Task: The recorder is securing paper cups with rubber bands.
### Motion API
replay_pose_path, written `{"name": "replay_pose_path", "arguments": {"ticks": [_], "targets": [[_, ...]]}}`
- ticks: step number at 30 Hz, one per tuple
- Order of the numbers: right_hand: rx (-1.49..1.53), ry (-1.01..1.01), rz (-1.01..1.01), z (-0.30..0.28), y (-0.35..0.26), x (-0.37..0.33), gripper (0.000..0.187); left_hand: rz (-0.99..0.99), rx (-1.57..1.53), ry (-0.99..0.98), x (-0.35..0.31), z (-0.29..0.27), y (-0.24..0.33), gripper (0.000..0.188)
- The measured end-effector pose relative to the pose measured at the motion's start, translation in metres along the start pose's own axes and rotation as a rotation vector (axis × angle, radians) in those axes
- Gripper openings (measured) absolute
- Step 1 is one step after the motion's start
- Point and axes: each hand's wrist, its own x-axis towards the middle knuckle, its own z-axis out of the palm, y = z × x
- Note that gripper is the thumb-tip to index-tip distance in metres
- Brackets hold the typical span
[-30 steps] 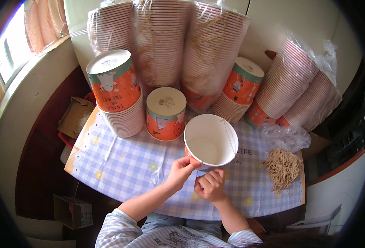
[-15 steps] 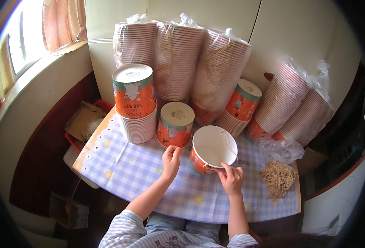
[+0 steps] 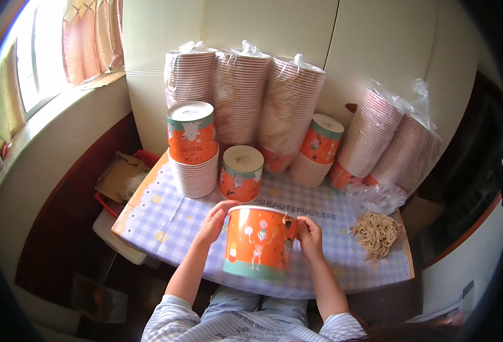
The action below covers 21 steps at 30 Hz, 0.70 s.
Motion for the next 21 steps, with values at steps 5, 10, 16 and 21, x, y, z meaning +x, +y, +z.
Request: {"name": "replay_pose_path", "arguments": {"ticks": [5,10,16,21], "targets": [[0.081,-0.078,0.213,0.044,-0.003,0.008,0.028,-0.117,-0.148,0.346,-0.041,-0.002,0.027,0.018],[0.232,-0.252,0.468,0.075,0.003,0.03,0.022,-0.292,-0.143,0.636,-0.045,-0.021,0.061,0.024],[0.425,-0.293,0.564,0.07,0.041,0.039,0.021,-0.385,-0.152,0.735,-0.055,-0.067,0.043,0.025],[0.324,-0.333,0.544,0.073,0.073,0.042,0.028,-0.3,0.082,0.867,-0.063,-0.087,0.039,0.026]]}}
